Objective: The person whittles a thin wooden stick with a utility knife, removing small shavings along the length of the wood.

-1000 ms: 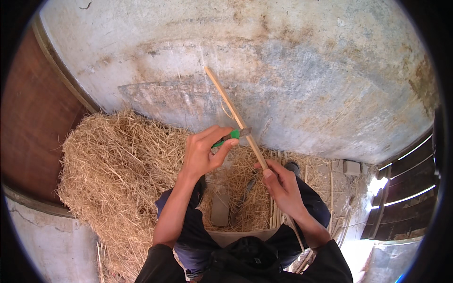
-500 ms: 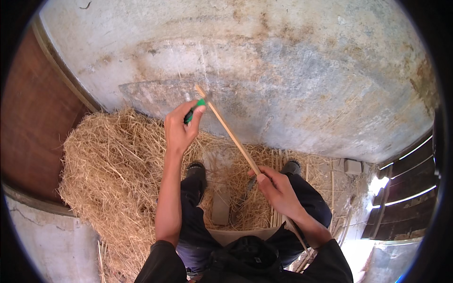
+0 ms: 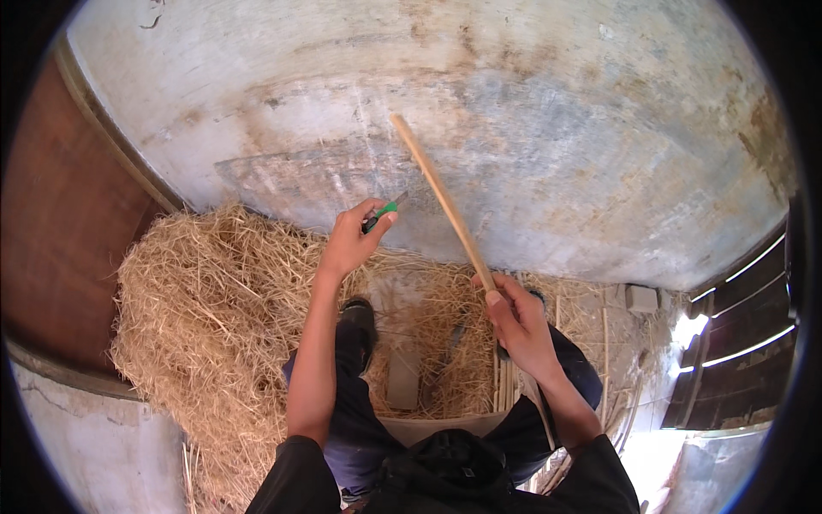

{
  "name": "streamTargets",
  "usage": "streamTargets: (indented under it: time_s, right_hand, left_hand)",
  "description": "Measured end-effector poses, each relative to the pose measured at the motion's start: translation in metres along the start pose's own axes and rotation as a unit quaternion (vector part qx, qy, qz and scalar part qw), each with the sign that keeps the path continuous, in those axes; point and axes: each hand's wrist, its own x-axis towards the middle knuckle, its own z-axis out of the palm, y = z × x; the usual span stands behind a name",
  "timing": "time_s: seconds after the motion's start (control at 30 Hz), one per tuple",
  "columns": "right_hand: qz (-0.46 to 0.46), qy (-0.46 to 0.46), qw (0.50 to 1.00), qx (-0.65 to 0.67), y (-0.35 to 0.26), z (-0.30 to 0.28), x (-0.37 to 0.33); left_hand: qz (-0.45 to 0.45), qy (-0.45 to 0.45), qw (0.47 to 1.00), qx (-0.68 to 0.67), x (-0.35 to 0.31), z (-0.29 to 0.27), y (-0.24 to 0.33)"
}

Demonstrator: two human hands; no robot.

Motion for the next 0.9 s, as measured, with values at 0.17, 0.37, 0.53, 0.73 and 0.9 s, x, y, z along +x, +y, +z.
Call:
streamTargets:
  time_s: [0.17,0.37,0.53,0.73,0.9]
  right_hand:
    - [0.012,0.060,0.998,0.000,0.005,-0.011,0.003]
    - [-0.004,-0.001,1.000,-0.009,0.012,-0.011,0.005]
    - [0.067,-0.032,0.995,0.061,-0.013,-0.005,0.000]
    - [0.066,-0.054,0.990,0.113,-0.010,-0.001,0.002]
    - [0.067,-0.052,0.987,0.137,-0.009,0.002,0.003]
  left_hand:
    - [0.019,0.052,0.988,-0.143,-0.026,0.016,0.046]
    - [0.205,-0.019,0.977,-0.060,-0.057,0.034,0.081]
    - [0.250,-0.017,0.968,-0.015,-0.061,0.040,0.079]
    - [0.280,-0.001,0.960,-0.008,-0.060,0.039,0.076]
    - [0.278,-0.011,0.961,0.001,-0.064,0.035,0.080]
